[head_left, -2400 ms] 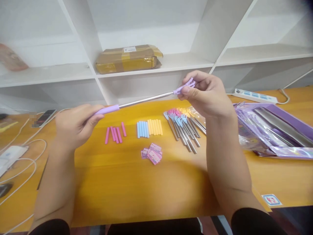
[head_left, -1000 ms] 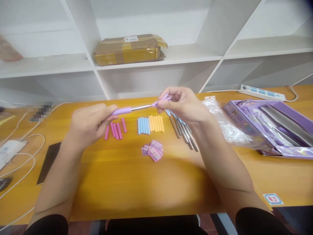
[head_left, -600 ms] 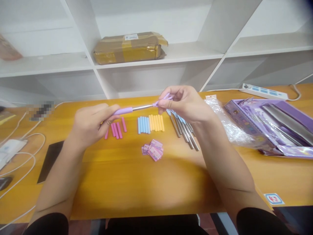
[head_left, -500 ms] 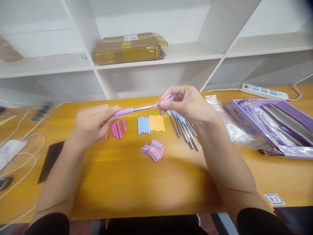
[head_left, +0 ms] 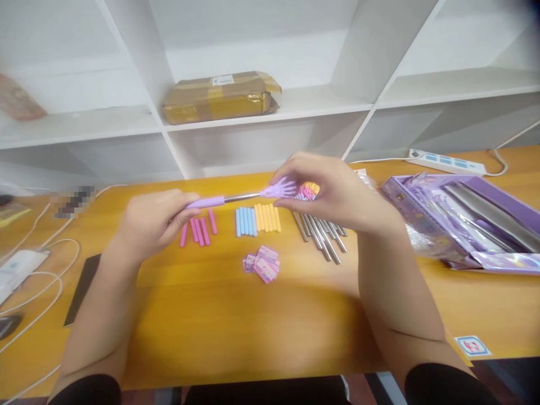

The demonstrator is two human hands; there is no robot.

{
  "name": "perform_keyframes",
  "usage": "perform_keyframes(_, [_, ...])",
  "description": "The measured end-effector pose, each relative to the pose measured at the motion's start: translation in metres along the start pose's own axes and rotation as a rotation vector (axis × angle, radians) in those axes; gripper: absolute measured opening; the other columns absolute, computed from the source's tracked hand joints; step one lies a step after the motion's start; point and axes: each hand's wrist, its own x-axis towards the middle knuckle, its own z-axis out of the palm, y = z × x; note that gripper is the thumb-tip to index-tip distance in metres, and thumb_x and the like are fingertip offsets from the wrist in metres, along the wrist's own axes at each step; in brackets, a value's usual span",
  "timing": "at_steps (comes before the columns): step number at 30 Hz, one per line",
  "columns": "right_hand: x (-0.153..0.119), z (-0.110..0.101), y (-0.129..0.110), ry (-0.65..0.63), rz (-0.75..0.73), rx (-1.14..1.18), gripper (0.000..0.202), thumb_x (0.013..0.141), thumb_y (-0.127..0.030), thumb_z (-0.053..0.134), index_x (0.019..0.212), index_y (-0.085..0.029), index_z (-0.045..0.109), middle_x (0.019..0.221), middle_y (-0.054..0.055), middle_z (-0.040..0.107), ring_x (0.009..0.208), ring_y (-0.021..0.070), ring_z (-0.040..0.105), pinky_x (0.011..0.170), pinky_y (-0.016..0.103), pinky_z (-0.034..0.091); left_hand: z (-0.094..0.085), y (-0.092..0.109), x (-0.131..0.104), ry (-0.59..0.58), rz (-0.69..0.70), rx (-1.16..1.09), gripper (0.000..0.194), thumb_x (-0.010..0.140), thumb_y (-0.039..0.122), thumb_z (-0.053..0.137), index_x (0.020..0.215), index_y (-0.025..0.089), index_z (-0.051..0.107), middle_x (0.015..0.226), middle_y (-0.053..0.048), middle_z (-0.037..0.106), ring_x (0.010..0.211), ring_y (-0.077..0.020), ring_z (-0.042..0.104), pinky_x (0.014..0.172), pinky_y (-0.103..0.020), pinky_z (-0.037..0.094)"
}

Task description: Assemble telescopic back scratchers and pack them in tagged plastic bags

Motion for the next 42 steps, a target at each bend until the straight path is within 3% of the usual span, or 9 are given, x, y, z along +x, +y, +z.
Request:
perform_keyframes(8, [0.001, 0.006, 0.004, 0.043, -0.240, -0.171, 0.023, 0.107, -0.032, 0.061, 0.123, -0.026, 0.077, 0.113, 0.008, 0.074, 0.098, 0.0220, 0.068, 0.087, 0.040, 0.055, -0.005, -0.001, 0.003, -0.059, -0.056, 0.042, 0.033, 0.111, 0.048, 0.053, 0.107, 0.023, 0.073, 0.084, -0.003, 0.077, 0.073, -0.0193, 0.069, 0.065, -0.031, 0.046])
perform_keyframes(13, [0.005, 0.021, 0.008, -0.003, -0.254, -0.225, 0.030, 0.114, -0.033, 0.048, 0.118, -0.022, 0.075, 0.104, 0.008, 0.074, 0.092, 0.0202, 0.067, 0.083, 0.036, 0.052, -0.004, 0.002, 0.005, -0.103, -0.040, 0.094, 0.031, 0.111, 0.048, 0.053, 0.110, 0.024, 0.073, 0.085, -0.005, 0.075, 0.073, -0.0228, 0.067, 0.069, -0.037, 0.047])
perform_keyframes(18, [0.007, 0.039, 0.007, 0.085, -0.255, -0.265, 0.025, 0.113, -0.032, 0.052, 0.112, -0.022, 0.074, 0.104, 0.008, 0.073, 0.090, 0.0187, 0.065, 0.079, 0.033, 0.049, -0.001, 0.013, 0.004, -0.061, -0.045, 0.058, 0.017, 0.108, 0.036, 0.062, 0.116, 0.025, 0.072, 0.090, -0.004, 0.077, 0.079, -0.0218, 0.070, 0.071, -0.035, 0.048])
perform_keyframes(22, [0.007, 0.053, 0.006, 0.210, -0.280, -0.304, 0.019, 0.111, -0.030, 0.057, 0.111, -0.022, 0.074, 0.100, 0.007, 0.064, 0.083, 0.0163, 0.059, 0.072, 0.030, 0.046, -0.001, 0.019, 0.002, 0.013, -0.021, 0.066, 0.018, 0.104, 0.034, 0.070, 0.120, 0.025, 0.072, 0.095, -0.004, 0.079, 0.078, -0.0182, 0.070, 0.065, -0.031, 0.046])
perform_keyframes(27, [0.007, 0.064, 0.006, 0.217, -0.271, -0.356, 0.014, 0.111, -0.028, 0.058, 0.109, -0.023, 0.071, 0.093, 0.004, 0.062, 0.078, 0.0148, 0.057, 0.066, 0.029, 0.041, -0.001, 0.023, 0.003, 0.045, -0.009, 0.036, 0.016, 0.102, 0.029, 0.074, 0.117, 0.025, 0.074, 0.101, -0.003, 0.081, 0.082, -0.0164, 0.074, 0.066, -0.028, 0.049])
perform_keyframes(33, [0.010, 0.071, 0.005, 0.265, -0.337, -0.364, 0.019, 0.111, -0.030, 0.056, 0.099, -0.022, 0.069, 0.089, 0.004, 0.062, 0.077, 0.0154, 0.057, 0.067, 0.030, 0.040, 0.001, 0.030, 0.005, 0.095, -0.049, -0.014, 0.010, 0.102, 0.023, 0.072, 0.111, 0.024, 0.076, 0.099, -0.003, 0.082, 0.082, -0.0182, 0.073, 0.072, -0.032, 0.053])
perform_keyframes(39, [0.010, 0.070, 0.004, 0.282, -0.359, -0.383, 0.020, 0.110, -0.032, 0.059, 0.095, -0.023, 0.068, 0.081, 0.002, 0.060, 0.074, 0.0157, 0.054, 0.069, 0.032, 0.039, 0.005, 0.029, 0.004, 0.145, 0.057, 0.044, 0.032, 0.101, 0.015, 0.070, 0.130, 0.027, 0.073, 0.106, -0.005, 0.083, 0.082, -0.0211, 0.072, 0.069, -0.037, 0.049])
perform_keyframes(42, [0.011, 0.069, 0.004, 0.287, -0.378, -0.402, 0.021, 0.111, -0.033, 0.059, 0.095, -0.023, 0.067, 0.080, 0.001, 0.060, 0.073, 0.0155, 0.053, 0.069, 0.032, 0.038, 0.007, 0.029, 0.005, 0.150, 0.066, 0.037, 0.033, 0.099, 0.016, 0.073, 0.131, 0.026, 0.073, 0.103, -0.005, 0.083, 0.081, -0.0211, 0.071, 0.068, -0.037, 0.048])
